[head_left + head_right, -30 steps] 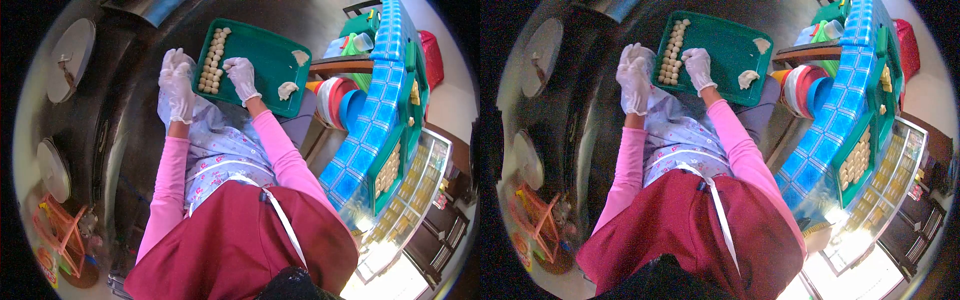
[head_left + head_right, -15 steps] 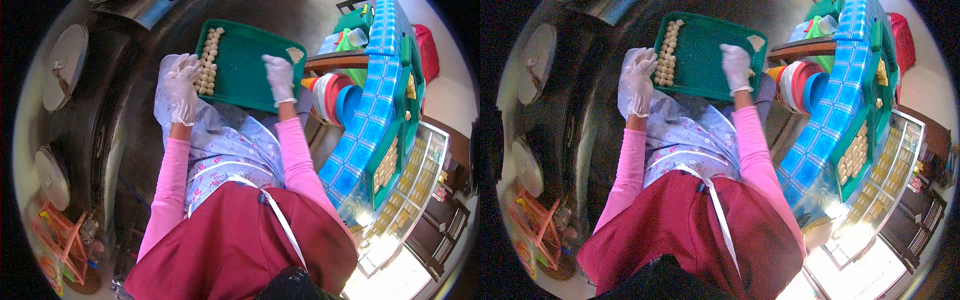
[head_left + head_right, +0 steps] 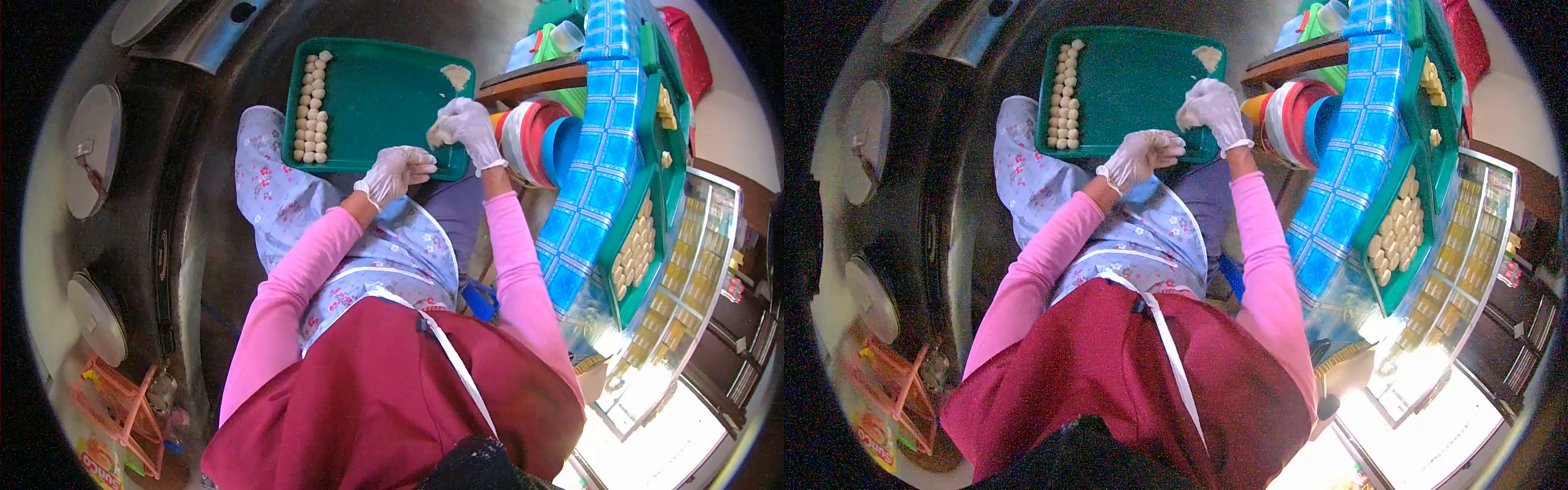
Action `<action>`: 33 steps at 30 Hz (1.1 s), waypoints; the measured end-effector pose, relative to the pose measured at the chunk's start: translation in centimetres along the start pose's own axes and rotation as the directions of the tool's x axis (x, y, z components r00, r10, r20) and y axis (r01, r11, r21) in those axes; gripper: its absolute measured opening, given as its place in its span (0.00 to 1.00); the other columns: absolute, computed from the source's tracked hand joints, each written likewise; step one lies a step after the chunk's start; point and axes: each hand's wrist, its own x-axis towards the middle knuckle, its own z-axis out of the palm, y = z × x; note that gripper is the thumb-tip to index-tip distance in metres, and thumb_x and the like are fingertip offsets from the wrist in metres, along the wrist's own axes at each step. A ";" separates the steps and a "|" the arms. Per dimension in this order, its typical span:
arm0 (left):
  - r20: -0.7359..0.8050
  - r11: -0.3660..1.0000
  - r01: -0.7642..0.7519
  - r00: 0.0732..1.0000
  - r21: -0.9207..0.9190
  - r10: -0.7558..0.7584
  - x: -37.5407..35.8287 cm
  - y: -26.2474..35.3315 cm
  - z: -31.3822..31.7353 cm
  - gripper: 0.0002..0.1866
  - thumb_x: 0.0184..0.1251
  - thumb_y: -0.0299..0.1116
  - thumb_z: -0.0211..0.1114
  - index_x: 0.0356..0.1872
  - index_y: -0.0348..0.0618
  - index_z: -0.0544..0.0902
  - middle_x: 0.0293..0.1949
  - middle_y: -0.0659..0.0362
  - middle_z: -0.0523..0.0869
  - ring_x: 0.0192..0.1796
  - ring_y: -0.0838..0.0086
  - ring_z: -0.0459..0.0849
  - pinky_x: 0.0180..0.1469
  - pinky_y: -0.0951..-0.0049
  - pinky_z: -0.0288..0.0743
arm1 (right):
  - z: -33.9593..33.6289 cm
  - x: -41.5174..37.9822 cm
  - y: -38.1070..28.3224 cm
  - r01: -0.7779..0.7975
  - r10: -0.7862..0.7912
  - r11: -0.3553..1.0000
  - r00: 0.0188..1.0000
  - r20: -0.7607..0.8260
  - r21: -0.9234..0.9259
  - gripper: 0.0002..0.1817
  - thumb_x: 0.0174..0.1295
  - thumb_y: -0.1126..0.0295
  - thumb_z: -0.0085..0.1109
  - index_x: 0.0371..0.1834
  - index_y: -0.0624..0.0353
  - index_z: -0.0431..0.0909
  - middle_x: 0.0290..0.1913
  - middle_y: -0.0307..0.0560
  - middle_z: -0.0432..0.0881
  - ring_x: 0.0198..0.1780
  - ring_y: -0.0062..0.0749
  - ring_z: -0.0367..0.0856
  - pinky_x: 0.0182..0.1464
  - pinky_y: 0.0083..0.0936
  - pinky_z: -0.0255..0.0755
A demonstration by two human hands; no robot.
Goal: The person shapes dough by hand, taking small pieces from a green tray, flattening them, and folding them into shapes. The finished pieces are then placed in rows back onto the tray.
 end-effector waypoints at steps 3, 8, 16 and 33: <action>-0.024 0.997 -0.008 1.000 -0.073 0.007 0.6 -0.7 -0.6 0.09 0.66 0.26 0.54 0.42 0.33 0.79 0.43 0.49 0.85 0.41 0.63 0.86 0.44 0.66 0.82 | 1.4 -0.9 -1.5 -0.146 0.279 0.646 0.959 -0.053 0.749 0.11 0.47 0.73 0.63 0.35 0.61 0.84 0.33 0.49 0.85 0.36 0.32 0.84 0.38 0.30 0.77; 0.043 0.987 -0.060 0.997 -0.150 0.067 0.5 -0.3 -1.2 0.10 0.65 0.23 0.52 0.44 0.31 0.77 0.45 0.48 0.84 0.45 0.62 0.85 0.50 0.64 0.81 | 6.0 0.0 -0.6 0.173 -0.172 0.985 0.945 -0.280 -0.020 0.15 0.54 0.78 0.59 0.46 0.62 0.84 0.44 0.53 0.86 0.40 0.33 0.85 0.41 0.26 0.78; 0.165 0.948 -0.044 0.981 -0.315 0.100 5.0 1.5 -0.5 0.10 0.71 0.24 0.50 0.47 0.44 0.80 0.42 0.57 0.85 0.43 0.70 0.85 0.49 0.67 0.80 | 7.1 -1.0 -1.0 -0.038 0.055 0.996 0.968 -0.243 0.075 0.09 0.51 0.66 0.58 0.26 0.60 0.83 0.26 0.57 0.82 0.30 0.49 0.83 0.31 0.41 0.73; 0.198 0.917 0.009 0.977 -0.399 0.077 2.5 2.7 2.4 0.14 0.69 0.39 0.63 0.40 0.35 0.80 0.39 0.51 0.84 0.46 0.59 0.85 0.51 0.60 0.83 | 1.0 -5.7 -4.5 0.122 0.073 0.841 0.940 -0.334 0.527 0.09 0.64 0.75 0.56 0.43 0.65 0.83 0.44 0.47 0.87 0.41 0.29 0.85 0.44 0.22 0.77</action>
